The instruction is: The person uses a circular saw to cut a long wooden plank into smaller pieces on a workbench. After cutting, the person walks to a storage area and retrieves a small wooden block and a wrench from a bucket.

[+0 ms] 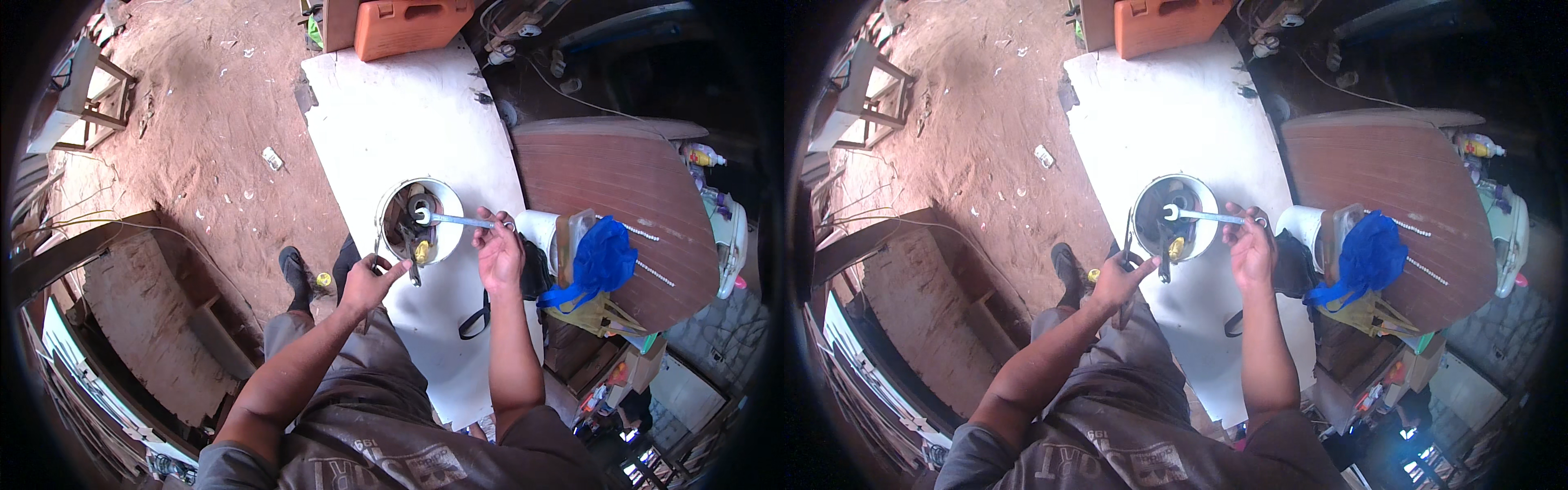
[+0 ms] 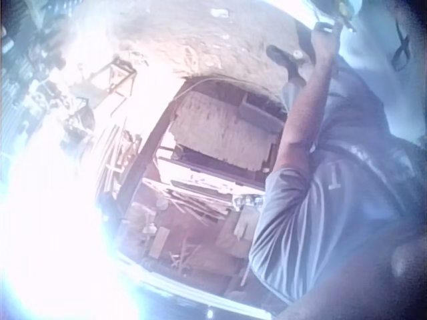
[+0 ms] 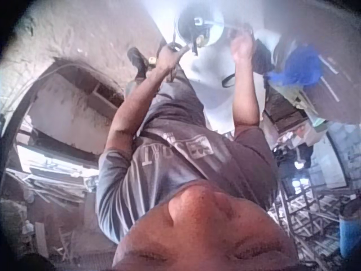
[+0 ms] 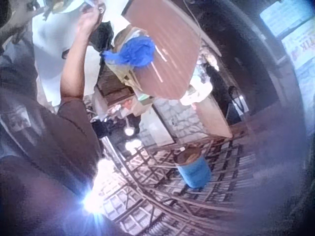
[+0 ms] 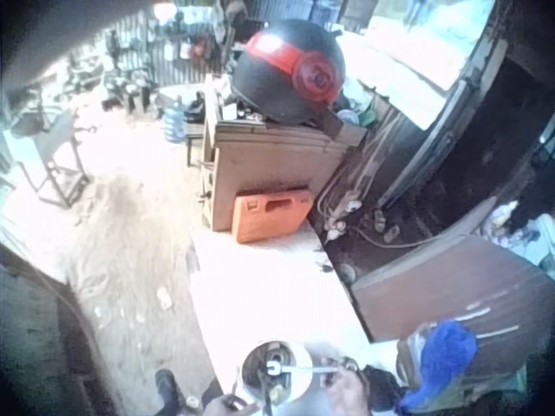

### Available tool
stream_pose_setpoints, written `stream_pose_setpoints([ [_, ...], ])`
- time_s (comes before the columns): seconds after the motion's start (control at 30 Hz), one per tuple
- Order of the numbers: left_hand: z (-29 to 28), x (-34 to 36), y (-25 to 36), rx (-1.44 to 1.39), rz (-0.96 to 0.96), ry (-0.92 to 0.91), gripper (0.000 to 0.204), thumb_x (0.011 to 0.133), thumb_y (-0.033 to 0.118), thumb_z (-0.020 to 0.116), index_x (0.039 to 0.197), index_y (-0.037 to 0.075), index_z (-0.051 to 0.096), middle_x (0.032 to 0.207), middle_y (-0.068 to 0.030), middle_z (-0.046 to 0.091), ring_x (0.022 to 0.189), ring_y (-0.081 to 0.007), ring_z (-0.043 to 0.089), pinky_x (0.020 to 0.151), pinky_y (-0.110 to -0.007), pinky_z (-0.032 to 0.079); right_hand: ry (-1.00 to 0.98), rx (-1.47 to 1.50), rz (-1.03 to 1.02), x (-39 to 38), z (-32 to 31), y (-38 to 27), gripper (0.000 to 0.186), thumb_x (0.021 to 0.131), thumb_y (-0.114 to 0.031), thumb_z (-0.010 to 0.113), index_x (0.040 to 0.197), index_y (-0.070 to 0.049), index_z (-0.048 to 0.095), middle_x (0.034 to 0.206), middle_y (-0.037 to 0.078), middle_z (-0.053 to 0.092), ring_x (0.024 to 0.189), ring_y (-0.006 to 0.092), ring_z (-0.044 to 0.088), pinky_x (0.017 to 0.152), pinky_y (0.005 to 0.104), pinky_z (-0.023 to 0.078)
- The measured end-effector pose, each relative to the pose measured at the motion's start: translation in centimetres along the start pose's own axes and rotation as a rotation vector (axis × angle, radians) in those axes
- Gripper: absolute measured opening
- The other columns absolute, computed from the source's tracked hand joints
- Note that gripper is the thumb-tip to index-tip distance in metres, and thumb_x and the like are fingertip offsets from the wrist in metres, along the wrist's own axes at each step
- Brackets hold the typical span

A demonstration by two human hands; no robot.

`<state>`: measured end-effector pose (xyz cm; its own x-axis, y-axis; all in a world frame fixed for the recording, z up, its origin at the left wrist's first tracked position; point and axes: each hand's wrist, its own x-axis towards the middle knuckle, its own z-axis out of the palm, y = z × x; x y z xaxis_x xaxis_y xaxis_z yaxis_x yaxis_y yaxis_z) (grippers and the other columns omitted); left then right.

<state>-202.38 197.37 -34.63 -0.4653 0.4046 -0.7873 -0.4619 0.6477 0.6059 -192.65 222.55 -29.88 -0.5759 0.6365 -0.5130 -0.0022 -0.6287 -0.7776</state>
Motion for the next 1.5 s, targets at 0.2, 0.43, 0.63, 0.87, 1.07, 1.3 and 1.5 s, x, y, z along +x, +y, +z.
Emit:
stream_pose_setpoints([
  [0.2,0.1,0.0,0.4,-0.161,0.093,0.08,0.059,0.08,0.054,0.087,0.091,0.0,0.066,0.068,-0.0041,0.064,0.061,-0.0108,0.056,0.059,-0.029,0.048,-0.053,-0.173,-0.184,-1.9,1.0,0.5,0.015,0.103,-0.014,0.054,0.116,-0.009,0.056,0.124,0.021,0.068,0.086,0.0189,0.065,0.08,0.0323,0.053],
  [0.43,-0.7,0.3,0.6,-0.205,0.042,0.001,0.046,0.09,0.045,0.082,0.087,0.001,0.069,0.067,0.0014,0.06,0.061,-0.0074,0.05,0.057,-0.028,0.041,-0.054,-0.935,-0.291,-2.8,4.0,2.9,0.016,0.108,-0.011,0.049,0.117,0.0,0.057,0.123,0.015,0.071,0.098,0.0224,0.074,0.086,0.0377,0.058],
  [0.63,-0.3,-1.2,2.0,-0.242,0.032,-0.088,0.044,0.097,0.042,0.074,0.097,-0.002,0.073,0.071,0.0012,0.062,0.065,-0.0075,0.051,0.06,-0.028,0.043,-0.045,-1.165,-0.44,2.5,3.3,3.1,0.023,0.104,-0.011,0.055,0.124,0.0,0.058,0.122,0.018,0.071,0.106,0.0298,0.073,0.087,0.0409,0.058],
  [0.87,1.1,-2.6,2.6,-0.309,-0.048,-0.347,0.042,0.098,0.035,0.074,0.124,0.002,0.07,0.088,-0.0014,0.067,0.075,-0.0066,0.055,0.066,-0.026,0.046,-0.271,-1.375,-0.077,-1.7,7.5,0.9,0.028,0.1,-0.028,0.066,0.118,-0.008,0.072,0.114,0.021,0.073,0.105,0.0388,0.071,0.09,0.044,0.055],
  [1.07,1.2,-1.8,-1.3,-0.307,-0.02,-0.357,0.032,0.1,0.018,0.069,0.127,0.002,0.068,0.098,-0.0009,0.068,0.083,-0.0085,0.06,0.075,-0.027,0.051,-0.801,-1.572,0.24,0.2,5.2,-0.4,0.064,0.09,-0.05,0.077,0.135,-0.005,0.065,0.119,0.02,0.073,0.098,0.0291,0.074,0.088,0.04,0.057],
  [1.3,-0.5,-0.2,-1.7,-0.604,0.02,-0.176,0.021,0.106,0.013,0.057,0.117,0.002,0.071,0.078,0.0062,0.055,0.068,-0.0055,0.047,0.061,-0.025,0.039,-0.874,-1.512,0.064,-2.8,5.8,1.7,0.088,0.074,-0.056,0.088,0.142,-0.009,0.059,0.156,0.017,0.045,0.094,0.027,0.073,0.088,0.0386,0.058],
  [1.5,-2.5,0.7,-1.6,-0.579,-0.026,-0.27,0.029,0.108,0.02,0.053,0.123,0.003,0.07,0.075,0.0066,0.047,0.07,-0.0068,0.045,0.066,-0.025,0.04,-0.826,-1.496,-0.324,-2.8,4.1,3.4,0.033,0.099,-0.026,0.068,0.125,-0.007,0.067,0.128,0.012,0.069,0.099,0.0288,0.073,0.086,0.0388,0.06],
])
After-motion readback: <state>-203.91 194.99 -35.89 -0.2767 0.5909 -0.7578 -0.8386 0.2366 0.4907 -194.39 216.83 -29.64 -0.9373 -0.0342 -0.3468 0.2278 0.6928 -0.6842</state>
